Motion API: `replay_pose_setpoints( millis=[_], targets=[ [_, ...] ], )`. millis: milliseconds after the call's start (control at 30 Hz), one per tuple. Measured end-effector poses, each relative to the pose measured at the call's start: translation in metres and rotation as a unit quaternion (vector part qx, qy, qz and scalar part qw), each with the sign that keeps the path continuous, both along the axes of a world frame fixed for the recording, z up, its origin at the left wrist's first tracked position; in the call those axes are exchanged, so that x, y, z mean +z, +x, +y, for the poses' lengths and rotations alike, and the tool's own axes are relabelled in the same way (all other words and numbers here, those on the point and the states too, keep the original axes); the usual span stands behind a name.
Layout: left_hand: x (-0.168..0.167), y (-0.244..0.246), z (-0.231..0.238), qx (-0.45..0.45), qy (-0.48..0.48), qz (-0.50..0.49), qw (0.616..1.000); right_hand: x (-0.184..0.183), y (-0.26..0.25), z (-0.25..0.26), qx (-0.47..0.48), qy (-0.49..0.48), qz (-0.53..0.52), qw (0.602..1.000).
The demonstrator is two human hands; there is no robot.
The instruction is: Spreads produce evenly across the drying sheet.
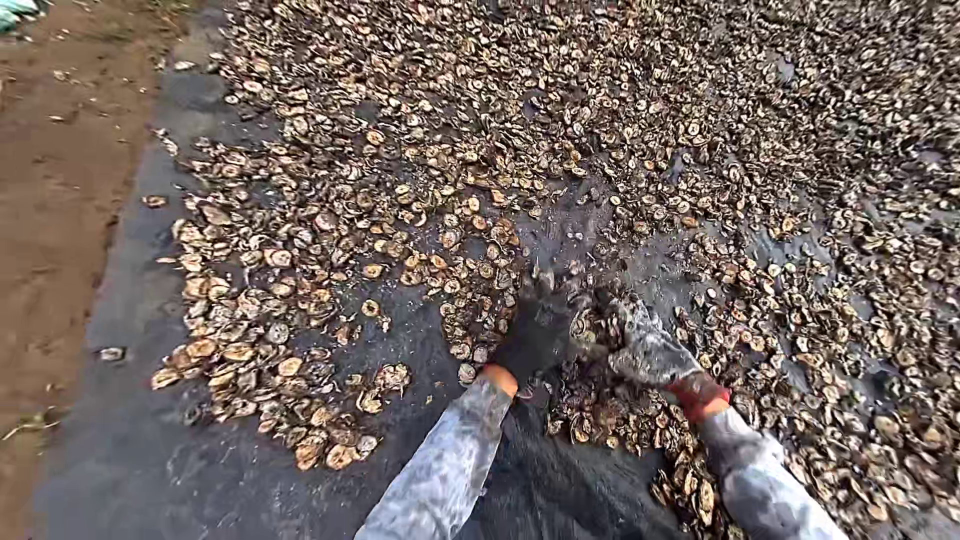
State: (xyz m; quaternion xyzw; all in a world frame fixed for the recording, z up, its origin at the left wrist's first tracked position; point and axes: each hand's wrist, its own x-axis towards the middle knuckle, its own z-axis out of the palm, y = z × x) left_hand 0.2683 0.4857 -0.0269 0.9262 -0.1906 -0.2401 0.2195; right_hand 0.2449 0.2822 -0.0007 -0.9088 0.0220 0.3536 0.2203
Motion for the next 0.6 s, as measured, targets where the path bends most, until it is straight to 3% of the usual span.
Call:
replay_pose_setpoints(
  millis=[100, 167, 267, 367, 433, 500, 600],
  targets=[
    [0.037, -0.077, 0.046, 0.038, 0.022, 0.060, 0.997, 0.022, -0.088, 0.059, 0.001, 0.030, -0.072, 0.997],
    [0.065, -0.106, 0.080, 0.131, -0.006, 0.078, 0.988, 0.022, -0.113, 0.087, -0.006, 0.110, -0.102, 0.989],
    [0.095, -0.124, 0.137, 0.286, 0.005, 0.027, 0.958, 0.029, -0.097, 0.125, -0.065, 0.235, -0.032, 0.969],
    [0.116, -0.126, 0.201, 0.339, 0.044, -0.015, 0.940, 0.044, -0.078, 0.153, -0.107, 0.290, 0.009, 0.951],
    [0.114, -0.105, 0.239, 0.325, 0.071, -0.003, 0.943, 0.053, -0.067, 0.166, -0.078, 0.298, 0.026, 0.951],
    [0.085, -0.068, 0.271, 0.330, 0.137, -0.003, 0.934, 0.050, -0.053, 0.184, -0.098, 0.329, 0.048, 0.938],
    [0.032, -0.068, 0.294, 0.374, 0.145, -0.050, 0.915, 0.060, -0.043, 0.199, -0.015, 0.215, 0.039, 0.976]
  ],
)
